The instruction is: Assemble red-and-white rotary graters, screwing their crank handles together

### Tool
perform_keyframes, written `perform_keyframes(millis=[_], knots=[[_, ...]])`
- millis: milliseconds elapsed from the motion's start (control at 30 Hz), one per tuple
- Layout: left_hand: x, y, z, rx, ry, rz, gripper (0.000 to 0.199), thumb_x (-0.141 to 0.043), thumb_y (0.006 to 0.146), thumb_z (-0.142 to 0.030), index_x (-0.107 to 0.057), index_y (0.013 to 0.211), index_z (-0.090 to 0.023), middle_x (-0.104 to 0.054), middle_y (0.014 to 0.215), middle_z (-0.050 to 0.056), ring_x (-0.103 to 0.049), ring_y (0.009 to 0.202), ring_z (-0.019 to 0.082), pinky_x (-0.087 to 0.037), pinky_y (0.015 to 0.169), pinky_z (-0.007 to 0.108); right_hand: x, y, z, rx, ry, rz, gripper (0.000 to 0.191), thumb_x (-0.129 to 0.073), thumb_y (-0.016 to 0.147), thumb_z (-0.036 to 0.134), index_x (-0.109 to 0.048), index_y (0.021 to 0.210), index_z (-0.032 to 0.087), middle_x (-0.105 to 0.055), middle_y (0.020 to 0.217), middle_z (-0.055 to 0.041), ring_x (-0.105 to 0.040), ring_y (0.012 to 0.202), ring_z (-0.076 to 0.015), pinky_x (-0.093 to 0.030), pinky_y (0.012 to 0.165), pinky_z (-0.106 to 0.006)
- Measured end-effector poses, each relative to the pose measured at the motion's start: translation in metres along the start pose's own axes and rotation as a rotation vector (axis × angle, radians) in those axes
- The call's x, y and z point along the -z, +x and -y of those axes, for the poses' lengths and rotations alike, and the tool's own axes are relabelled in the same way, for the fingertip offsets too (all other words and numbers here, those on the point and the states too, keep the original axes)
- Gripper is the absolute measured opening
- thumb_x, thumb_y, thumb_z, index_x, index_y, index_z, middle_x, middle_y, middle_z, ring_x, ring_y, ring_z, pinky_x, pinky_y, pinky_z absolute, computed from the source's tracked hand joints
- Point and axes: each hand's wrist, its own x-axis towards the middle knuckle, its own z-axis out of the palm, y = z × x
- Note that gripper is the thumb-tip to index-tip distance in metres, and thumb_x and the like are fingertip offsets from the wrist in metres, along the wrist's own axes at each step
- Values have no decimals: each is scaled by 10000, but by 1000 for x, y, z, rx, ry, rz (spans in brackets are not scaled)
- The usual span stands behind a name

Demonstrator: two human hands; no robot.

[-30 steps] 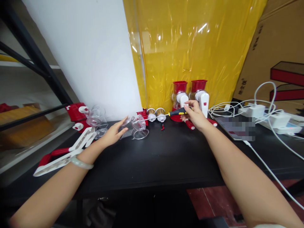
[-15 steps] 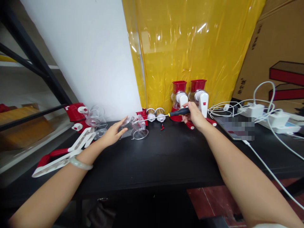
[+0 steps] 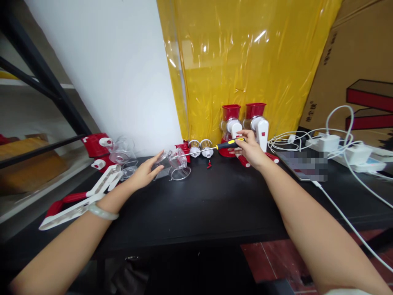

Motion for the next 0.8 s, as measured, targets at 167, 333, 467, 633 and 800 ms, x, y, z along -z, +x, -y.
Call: perform_keyframes(millis=[167,333,467,633,800], knots=[[1,0,-2,-17,15,-5,711,-413,924,-567,-305,1501,-165,-437,1489,134,-448,1341,276,-328,1121,432,2,0,0,-56,-204,-1,316,-515,850,559,-492,950,260,-459,490,81,-460,341,-117,-413,355,-248],[1,0,-3,-6,-7,-6,720,-405,922,-582,-304,1501,-167,-441,1487,133,-448,1341,277,-327,1122,435,0,2,1,-37,64,3,426,-720,686,379,-420,978,301,-615,782,59,-653,612,-156,-560,542,-317],[1,0,-2,-14,0,-4,727,-398,920,-592,-299,1503,-169,-444,1485,132,-437,1349,280,-320,1125,444,0,-1,0,3,-133,25,316,-607,815,510,-464,963,272,-466,485,104,-462,342,-110,-456,410,-263],[1,0,-3,-2,8,-3,730,-394,921,-593,-300,1502,-161,-429,1494,134,-453,1337,279,-339,1112,431,-1,1,2,-82,45,30,370,-626,757,527,-426,954,287,-601,699,50,-632,547,-164,-533,500,-316],[0,0,-1,-16,1,-6,718,-408,925,-575,-299,1503,-162,-423,1500,125,-444,1344,274,-326,1123,427,0,0,2,-21,-109,21,318,-620,802,493,-456,975,283,-550,595,64,-511,393,-119,-433,385,-246]])
